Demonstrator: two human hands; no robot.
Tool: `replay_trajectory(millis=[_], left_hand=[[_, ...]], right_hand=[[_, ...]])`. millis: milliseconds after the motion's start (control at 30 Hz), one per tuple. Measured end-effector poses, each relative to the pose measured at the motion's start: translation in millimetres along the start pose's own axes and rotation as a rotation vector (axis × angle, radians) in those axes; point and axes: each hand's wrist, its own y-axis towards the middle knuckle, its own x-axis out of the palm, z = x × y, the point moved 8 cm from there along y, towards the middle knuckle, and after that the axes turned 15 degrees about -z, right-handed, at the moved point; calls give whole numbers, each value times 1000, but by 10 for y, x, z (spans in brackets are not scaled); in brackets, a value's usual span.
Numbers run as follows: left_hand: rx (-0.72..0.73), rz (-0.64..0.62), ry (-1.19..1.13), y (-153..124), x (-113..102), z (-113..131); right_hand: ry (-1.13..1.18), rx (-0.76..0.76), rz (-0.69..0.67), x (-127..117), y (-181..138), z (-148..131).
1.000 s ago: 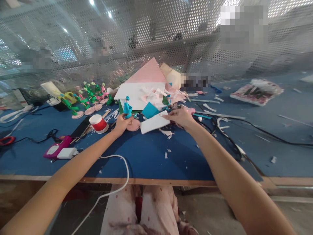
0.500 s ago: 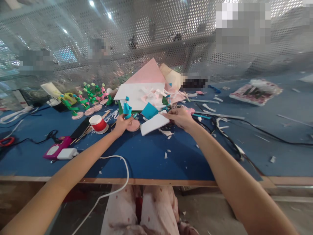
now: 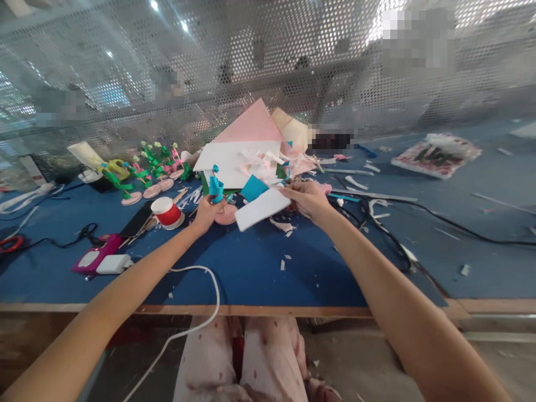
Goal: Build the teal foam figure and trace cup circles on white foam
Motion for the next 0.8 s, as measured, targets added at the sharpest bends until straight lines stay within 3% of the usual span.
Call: replay_trajectory(millis=[67,200,300,433,567,667,800], left_hand=[[-13,5,-13,-3,-3,-9],[-1,-9,-6,-1,10,-4],[-2,3,-39,-2,2,-17],[-7,-27,-38,-1,25,-4],[-18,-7,-48,-8,7,-15],[-6,-27,-33,2,18,-24],[-11,-27,-37,8,16,-42]], right_hand=[[56,5,-56,60,-9,-14],[-1,26,18,24,-36,-12],[65,15,-48,82,-25,0],[-17,14,94,-18,-61,-37],[85,-7,74,7,-55,-54],[23,-33,157,-51,-77,-91],[71,-35,84,4,-56,-71]])
